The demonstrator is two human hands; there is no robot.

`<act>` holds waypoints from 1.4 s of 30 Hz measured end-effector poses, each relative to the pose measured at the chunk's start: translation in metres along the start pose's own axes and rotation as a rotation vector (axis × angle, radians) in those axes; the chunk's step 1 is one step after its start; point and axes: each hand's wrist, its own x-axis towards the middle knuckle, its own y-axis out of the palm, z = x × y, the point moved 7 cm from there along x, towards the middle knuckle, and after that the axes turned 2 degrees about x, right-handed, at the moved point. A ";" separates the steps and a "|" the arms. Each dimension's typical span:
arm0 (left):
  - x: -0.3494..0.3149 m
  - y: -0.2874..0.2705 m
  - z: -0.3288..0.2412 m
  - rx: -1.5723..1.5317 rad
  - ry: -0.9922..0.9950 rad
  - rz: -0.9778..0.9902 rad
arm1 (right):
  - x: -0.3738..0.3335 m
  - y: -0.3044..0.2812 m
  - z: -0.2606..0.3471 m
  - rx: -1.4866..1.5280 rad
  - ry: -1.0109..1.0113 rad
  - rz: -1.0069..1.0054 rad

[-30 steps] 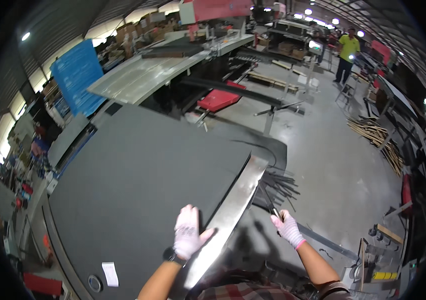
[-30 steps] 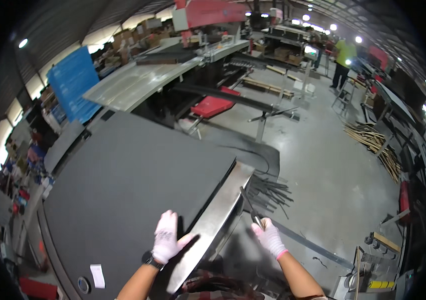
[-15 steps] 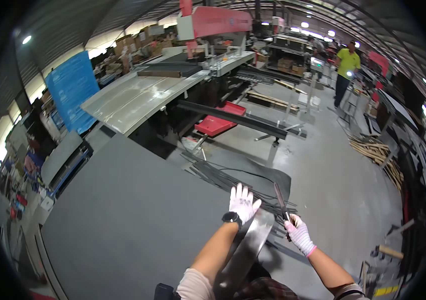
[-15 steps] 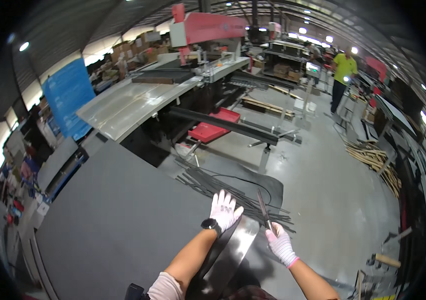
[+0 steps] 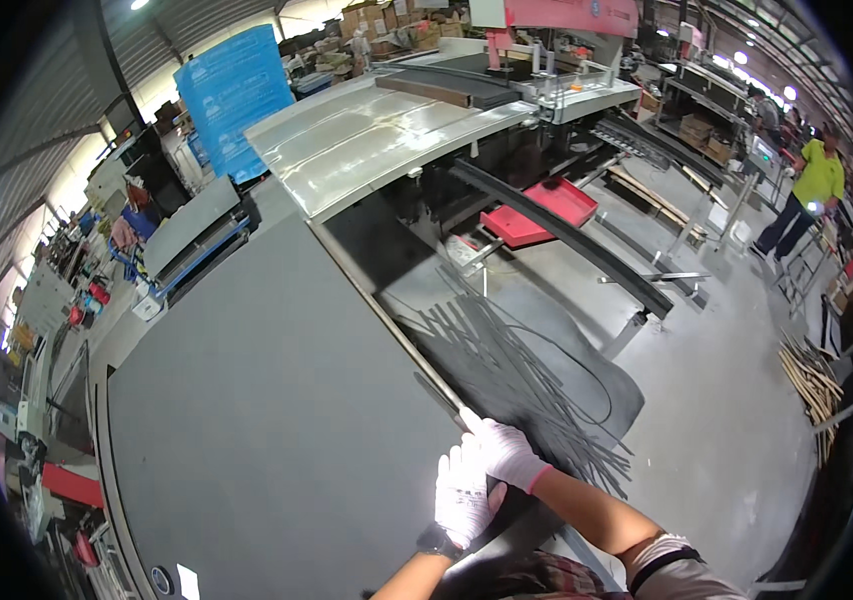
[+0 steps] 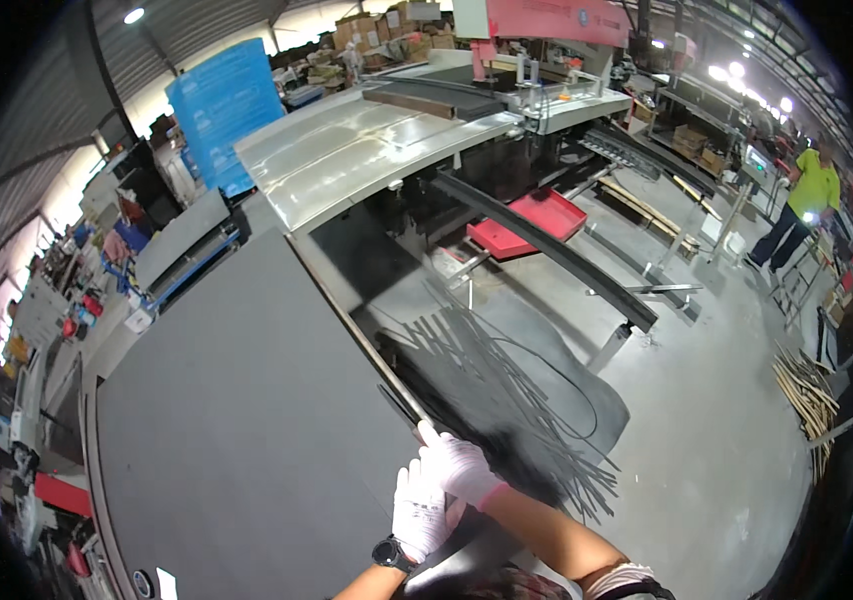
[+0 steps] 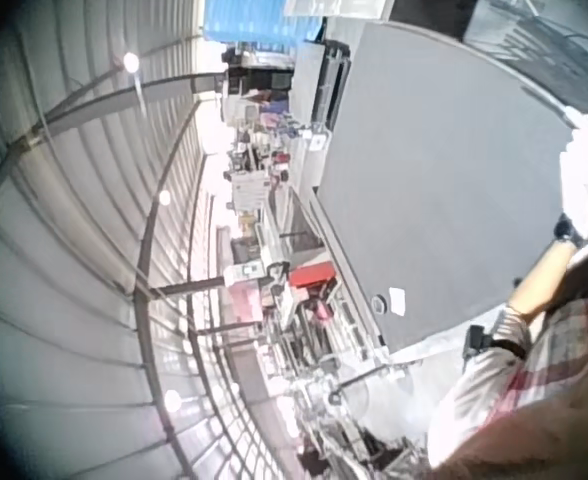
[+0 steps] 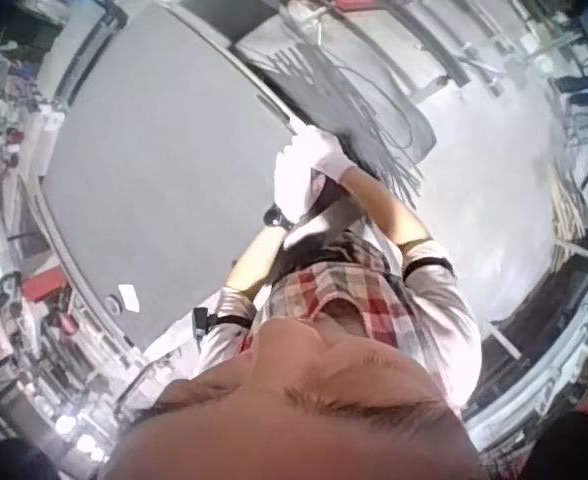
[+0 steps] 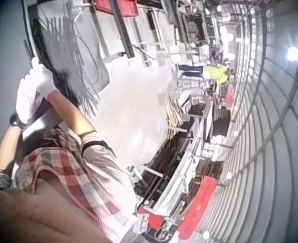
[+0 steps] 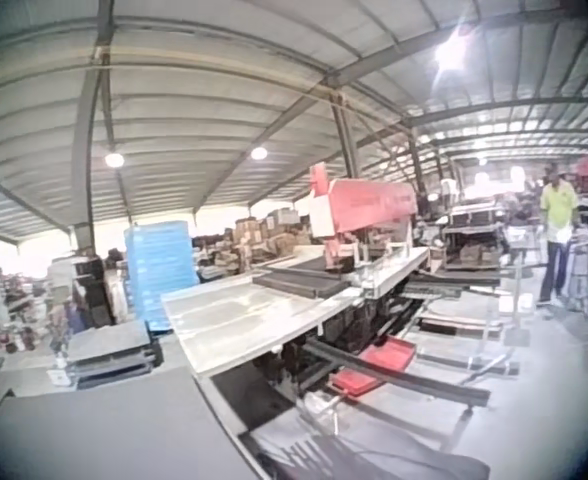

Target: The recorder applies grey edge strips to a large panel and then attaches several white labels to its surface.

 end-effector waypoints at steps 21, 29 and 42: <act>-0.028 0.029 0.011 -0.092 0.026 0.056 | 0.220 0.002 0.136 -0.396 -0.185 -0.280; -0.031 0.009 0.028 -0.162 -0.055 -0.068 | 0.152 0.013 0.129 -0.384 -0.056 -0.114; -0.031 -0.017 0.053 -0.108 -0.039 -0.083 | 0.237 0.005 0.209 -0.255 -0.080 -0.099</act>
